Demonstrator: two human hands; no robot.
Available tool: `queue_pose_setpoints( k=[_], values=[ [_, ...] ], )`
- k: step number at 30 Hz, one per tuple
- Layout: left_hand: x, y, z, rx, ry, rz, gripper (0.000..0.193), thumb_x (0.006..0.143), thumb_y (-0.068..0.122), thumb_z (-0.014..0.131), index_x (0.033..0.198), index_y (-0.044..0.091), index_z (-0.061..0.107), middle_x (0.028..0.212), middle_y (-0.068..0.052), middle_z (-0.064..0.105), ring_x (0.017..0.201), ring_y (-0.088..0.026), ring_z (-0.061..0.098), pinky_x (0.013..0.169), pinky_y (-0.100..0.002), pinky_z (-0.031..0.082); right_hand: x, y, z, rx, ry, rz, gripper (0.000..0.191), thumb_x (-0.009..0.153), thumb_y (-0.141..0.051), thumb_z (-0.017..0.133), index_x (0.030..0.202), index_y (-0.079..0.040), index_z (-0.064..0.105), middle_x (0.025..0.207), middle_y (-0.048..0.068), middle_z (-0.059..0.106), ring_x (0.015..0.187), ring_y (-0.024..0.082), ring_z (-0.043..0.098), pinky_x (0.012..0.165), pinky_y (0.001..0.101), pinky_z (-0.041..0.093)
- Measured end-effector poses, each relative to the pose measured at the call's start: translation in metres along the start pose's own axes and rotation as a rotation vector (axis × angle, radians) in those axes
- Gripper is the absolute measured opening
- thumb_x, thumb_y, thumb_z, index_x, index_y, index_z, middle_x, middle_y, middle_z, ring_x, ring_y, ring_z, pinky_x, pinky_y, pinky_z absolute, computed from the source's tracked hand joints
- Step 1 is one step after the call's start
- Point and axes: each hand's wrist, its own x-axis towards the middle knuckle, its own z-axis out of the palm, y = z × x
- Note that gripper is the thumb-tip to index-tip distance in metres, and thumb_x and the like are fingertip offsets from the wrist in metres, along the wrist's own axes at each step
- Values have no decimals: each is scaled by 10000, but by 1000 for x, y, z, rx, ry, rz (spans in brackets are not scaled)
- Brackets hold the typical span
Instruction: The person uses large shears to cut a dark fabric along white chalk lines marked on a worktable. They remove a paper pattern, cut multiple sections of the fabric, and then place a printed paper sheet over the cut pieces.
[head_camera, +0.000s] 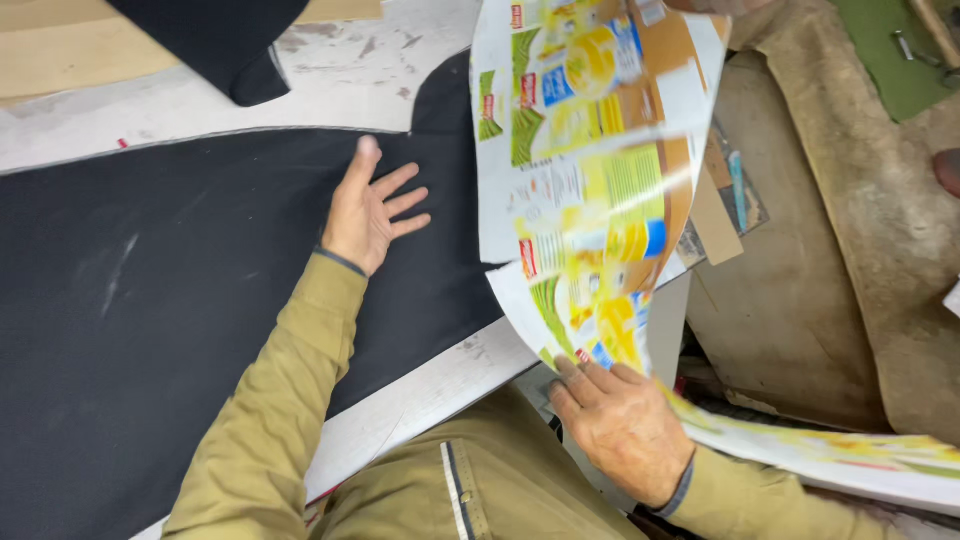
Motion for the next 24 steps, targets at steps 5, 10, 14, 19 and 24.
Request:
queue_pose_setpoints(
  k=[5,10,14,19,24],
  values=[
    [23,-14,11,532,157,-122,1200,667,557,838,1559,11,249,1466,-234,524,1343,-375,528,1014,-573,505,-20,-46,56,555,-194,73,238,824,-119,624,1043,-25,629,998,140,693,897,328,665,731,422,540],
    [63,-44,43,787,250,15,1026,689,281,909,1447,-94,327,1078,-186,779,1001,-240,772,867,-359,616,-38,-65,76,778,-197,176,305,787,-93,666,1080,-39,602,948,143,688,911,354,667,723,442,535],
    [47,-29,42,438,-49,9,657,861,70,758,1457,-76,524,1123,-135,765,937,-212,760,748,-343,641,-57,-30,39,737,-225,247,505,707,61,626,1192,-74,592,937,153,684,875,373,661,720,441,549],
    [-60,23,28,-19,-216,265,606,960,-104,572,1510,50,371,1358,-162,628,1188,-252,701,955,-414,655,-103,40,-64,442,-328,809,793,660,105,714,1390,-186,610,1018,32,725,905,141,714,786,283,593],
    [-196,43,-12,-176,64,748,782,987,-239,581,1610,128,283,1513,-154,484,1397,-276,532,1198,-458,470,-83,30,-86,233,107,527,507,741,60,691,1229,-78,673,1015,77,711,827,179,686,793,310,567]
  ],
)
